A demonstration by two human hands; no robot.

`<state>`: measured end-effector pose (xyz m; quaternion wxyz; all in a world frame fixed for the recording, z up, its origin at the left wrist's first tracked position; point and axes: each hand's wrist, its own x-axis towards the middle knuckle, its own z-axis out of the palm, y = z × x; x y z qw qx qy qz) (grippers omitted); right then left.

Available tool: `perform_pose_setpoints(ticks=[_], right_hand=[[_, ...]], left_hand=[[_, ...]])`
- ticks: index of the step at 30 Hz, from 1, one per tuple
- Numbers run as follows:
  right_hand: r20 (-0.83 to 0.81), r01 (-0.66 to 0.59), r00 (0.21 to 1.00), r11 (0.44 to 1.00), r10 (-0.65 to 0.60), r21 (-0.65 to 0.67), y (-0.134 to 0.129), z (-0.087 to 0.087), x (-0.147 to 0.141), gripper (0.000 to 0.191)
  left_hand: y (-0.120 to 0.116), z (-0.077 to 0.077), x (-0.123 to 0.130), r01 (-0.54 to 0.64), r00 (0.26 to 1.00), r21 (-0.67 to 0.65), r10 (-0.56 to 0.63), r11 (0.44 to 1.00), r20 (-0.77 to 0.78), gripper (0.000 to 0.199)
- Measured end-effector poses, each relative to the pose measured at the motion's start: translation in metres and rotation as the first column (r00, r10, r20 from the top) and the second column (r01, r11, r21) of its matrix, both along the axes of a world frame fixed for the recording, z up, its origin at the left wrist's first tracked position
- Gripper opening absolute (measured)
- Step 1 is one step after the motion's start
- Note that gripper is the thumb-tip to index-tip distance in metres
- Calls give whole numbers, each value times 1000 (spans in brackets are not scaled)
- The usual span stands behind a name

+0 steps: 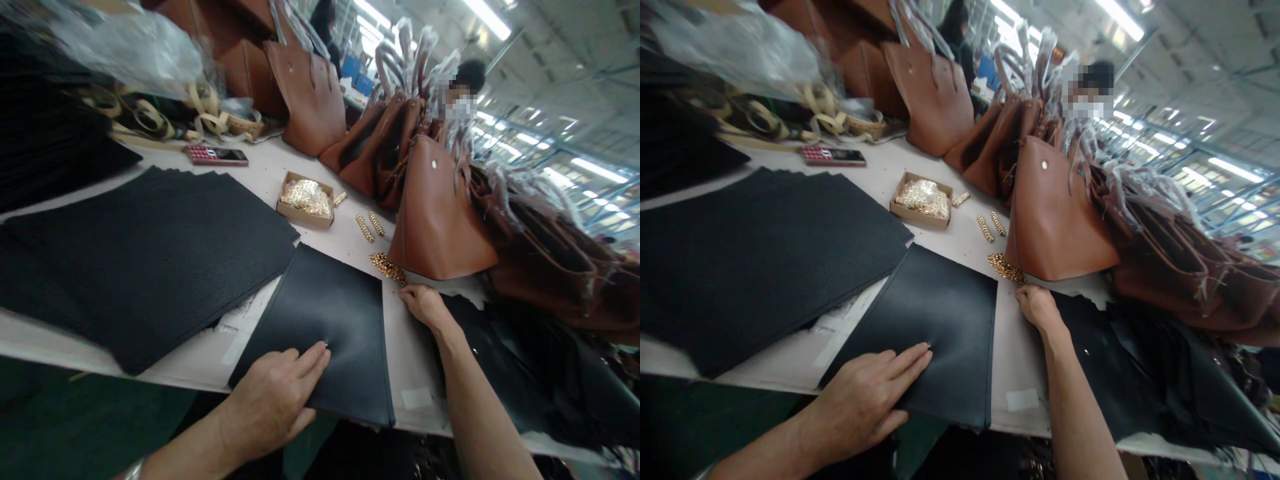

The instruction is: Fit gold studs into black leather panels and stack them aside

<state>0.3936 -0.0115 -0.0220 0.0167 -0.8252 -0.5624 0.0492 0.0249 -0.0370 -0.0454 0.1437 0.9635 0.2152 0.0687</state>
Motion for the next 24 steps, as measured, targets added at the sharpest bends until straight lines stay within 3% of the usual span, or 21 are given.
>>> perform_pose_setpoints(ticks=[5, 9, 13, 15, 18, 21, 24], right_hand=[[-128, 3, 992, 991, 14, 133, -8, 4, -18, 23], [-363, -5, 928, 981, 78, 196, -29, 0, -72, 35], [-744, -22, 661, 994, 94, 106, -49, -5, -135, 31], [-826, -26, 562, 999, 49, 42, -54, -6, -154, 24], [-789, -88, 612, 996, 51, -4, -54, -2, -165, 18], [-680, -211, 716, 977, 158, 5, -49, 5, -166, 15], [-623, -272, 751, 962, 220, 12, -44, 10, -168, 15]], left_hand=[[1, 0, 1, -4, 1000, 31, 3, 1000, 22, 66], [0, -3, 0, -2, 1000, 57, 0, 998, 31, 65], [-2, -7, 0, -11, 999, 75, 7, 997, 54, 64], [-2, -8, -1, -3, 998, 91, -2, 996, 63, 65], [-2, -9, -1, 4, 997, 106, -13, 994, 76, 65], [-1, -9, -1, 9, 997, 111, -18, 994, 78, 61], [-1, -9, -1, 10, 996, 117, -20, 993, 83, 60]])
